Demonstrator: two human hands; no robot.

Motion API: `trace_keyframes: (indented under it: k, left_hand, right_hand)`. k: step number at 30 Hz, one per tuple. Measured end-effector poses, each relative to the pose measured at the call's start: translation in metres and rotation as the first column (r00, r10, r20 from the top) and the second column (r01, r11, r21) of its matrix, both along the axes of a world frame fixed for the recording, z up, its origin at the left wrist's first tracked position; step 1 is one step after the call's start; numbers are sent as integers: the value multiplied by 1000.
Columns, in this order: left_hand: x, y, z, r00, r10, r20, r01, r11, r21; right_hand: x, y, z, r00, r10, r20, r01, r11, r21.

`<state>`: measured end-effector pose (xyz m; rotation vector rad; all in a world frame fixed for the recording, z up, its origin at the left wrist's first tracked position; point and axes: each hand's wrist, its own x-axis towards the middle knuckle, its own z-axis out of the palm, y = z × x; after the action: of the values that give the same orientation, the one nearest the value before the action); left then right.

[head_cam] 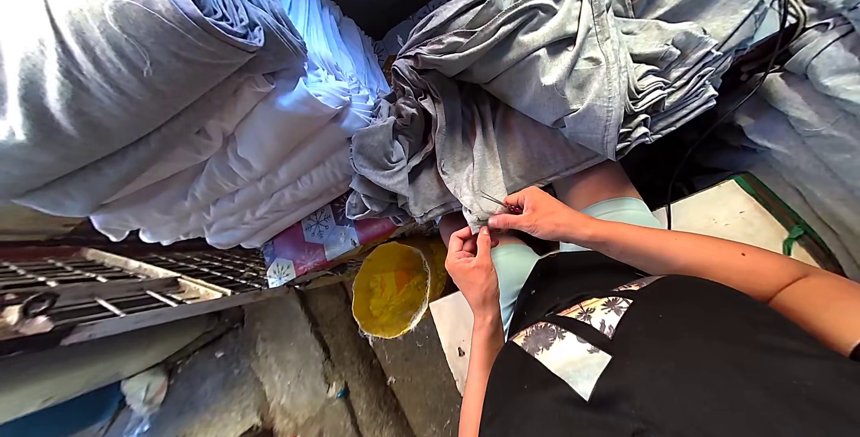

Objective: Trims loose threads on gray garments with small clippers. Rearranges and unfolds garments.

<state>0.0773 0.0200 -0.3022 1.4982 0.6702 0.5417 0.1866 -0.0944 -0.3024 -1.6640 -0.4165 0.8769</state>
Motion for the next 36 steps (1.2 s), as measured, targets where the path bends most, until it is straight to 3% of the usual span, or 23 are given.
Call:
trace_keyframes:
  k: [3,6,8,12,15,18,21,24,26,28,33,36]
  left_hand:
    - [0,-4,1,1000,-7,-17,8,995,104]
    - [2,-3,3,1000,-2,31,-1,994,109]
    - [-1,-1,-2,998,-50,43,42,983,181]
    - [-7,7,-12,978,-165,-126,203,884,422]
    - [-7,8,-12,967,-176,-186,243,856,456]
    - [-7,10,-7,958,-231,-173,273,918,288]
    - [-3,9,-3,965,-220,-140,223,975,5]
    - [2,5,3,978,-172,-117,125,937,-325]
    - [4,5,3,984,-144,-100,87,895,-438]
    - [4,7,0,988,-131,-81,82,894,-440]
    - [-1,9,-3,993,-115,9,115,972,-205]
    - [-4,9,-3,990,-127,55,131,989,-62]
  right_hand:
    - [0,2,-4,1000,-5,13,5,1000,-30]
    - [0,1,-1,979,-26,-203,37,998,52]
    - [-1,-1,-1,967,-22,-256,41,997,71]
    - [-5,-8,-5,1000,11,-27,-11,1000,21]
    - [-12,-11,-2,989,21,145,-18,1000,-23]
    - [-19,-13,1,961,30,276,-24,999,-27]
    - [-27,-11,-2,908,42,417,-37,999,-20]
    - [-30,-10,-4,866,61,497,-66,998,-9]
    - [-26,-12,-3,905,116,409,-127,992,-1]
    - [-20,-15,-3,955,141,260,-166,983,73]
    - [-9,-30,-5,983,134,-125,-93,952,292]
    - [-7,-34,-3,938,228,-260,-150,946,287]
